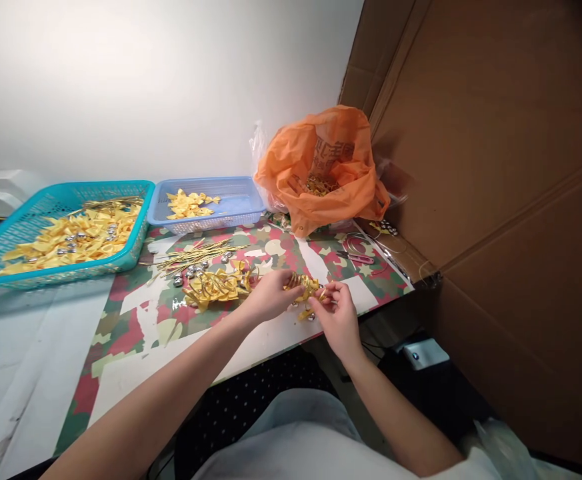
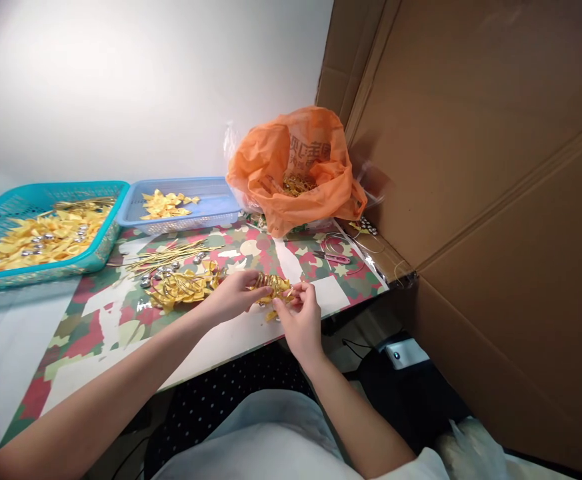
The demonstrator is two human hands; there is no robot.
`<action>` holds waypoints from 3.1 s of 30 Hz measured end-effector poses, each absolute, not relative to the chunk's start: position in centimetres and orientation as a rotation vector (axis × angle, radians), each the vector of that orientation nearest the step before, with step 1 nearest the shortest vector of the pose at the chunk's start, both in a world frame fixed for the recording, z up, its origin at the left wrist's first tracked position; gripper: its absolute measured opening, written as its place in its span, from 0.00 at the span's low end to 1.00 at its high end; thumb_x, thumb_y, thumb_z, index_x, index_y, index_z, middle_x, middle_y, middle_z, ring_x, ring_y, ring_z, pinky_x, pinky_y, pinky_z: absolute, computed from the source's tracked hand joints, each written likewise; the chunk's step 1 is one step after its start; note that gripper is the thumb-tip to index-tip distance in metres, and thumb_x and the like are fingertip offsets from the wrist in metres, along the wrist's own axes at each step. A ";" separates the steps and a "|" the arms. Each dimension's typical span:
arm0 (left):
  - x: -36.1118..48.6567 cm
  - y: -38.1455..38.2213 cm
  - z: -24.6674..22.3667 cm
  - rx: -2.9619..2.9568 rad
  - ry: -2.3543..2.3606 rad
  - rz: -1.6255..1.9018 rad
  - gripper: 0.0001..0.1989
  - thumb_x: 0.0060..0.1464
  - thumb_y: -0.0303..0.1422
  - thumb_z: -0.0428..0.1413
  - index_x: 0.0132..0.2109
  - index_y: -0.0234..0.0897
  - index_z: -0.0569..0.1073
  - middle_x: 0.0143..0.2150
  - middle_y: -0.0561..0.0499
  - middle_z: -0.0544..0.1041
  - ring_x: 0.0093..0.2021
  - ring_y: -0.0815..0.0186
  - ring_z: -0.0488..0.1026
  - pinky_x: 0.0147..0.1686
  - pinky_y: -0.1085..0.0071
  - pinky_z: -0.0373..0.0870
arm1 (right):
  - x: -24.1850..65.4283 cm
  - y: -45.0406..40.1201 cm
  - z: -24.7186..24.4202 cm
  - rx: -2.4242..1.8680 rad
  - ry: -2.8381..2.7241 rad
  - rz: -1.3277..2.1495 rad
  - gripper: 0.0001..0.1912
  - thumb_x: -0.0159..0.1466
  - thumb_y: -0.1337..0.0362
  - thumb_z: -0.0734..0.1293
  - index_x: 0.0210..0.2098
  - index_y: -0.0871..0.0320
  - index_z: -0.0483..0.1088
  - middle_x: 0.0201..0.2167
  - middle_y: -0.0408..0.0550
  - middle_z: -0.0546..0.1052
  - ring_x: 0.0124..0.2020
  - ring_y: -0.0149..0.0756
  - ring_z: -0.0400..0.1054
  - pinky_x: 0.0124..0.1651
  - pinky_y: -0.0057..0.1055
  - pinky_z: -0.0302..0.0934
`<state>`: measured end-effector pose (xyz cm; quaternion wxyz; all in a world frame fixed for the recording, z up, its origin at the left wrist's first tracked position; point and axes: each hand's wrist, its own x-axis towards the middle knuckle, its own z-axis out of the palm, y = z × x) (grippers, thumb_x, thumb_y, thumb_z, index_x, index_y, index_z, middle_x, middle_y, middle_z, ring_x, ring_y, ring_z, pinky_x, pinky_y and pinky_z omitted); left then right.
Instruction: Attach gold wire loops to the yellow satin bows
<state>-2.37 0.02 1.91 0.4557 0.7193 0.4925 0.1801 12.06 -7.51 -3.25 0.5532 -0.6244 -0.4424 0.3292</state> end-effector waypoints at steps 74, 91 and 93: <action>0.0 3.0 1.0 2.842 1.385 -0.064 0.11 0.52 0.20 0.54 0.42 0.28 0.77 0.40 0.36 0.77 0.44 0.52 0.71 0.35 0.64 0.65 | 16.6 -3.9 -1.6 -1.357 -0.848 0.923 0.28 0.50 0.57 0.76 0.46 0.52 0.62 0.25 0.41 0.77 0.27 0.39 0.74 0.31 0.34 0.68; -1.7 0.9 1.3 2.852 1.473 0.141 0.13 0.64 0.25 0.45 0.42 0.28 0.74 0.40 0.39 0.75 0.43 0.54 0.70 0.40 0.63 0.67 | 12.8 -1.4 -1.7 -1.389 -0.986 0.900 0.23 0.51 0.59 0.71 0.42 0.53 0.59 0.25 0.41 0.77 0.25 0.37 0.72 0.30 0.33 0.67; -1.8 0.8 1.5 2.840 1.490 0.161 0.13 0.64 0.25 0.45 0.42 0.28 0.74 0.40 0.39 0.75 0.43 0.55 0.70 0.40 0.63 0.67 | 12.8 -1.2 -1.9 -1.384 -0.963 0.870 0.23 0.52 0.59 0.71 0.43 0.53 0.59 0.26 0.41 0.77 0.27 0.37 0.73 0.31 0.33 0.68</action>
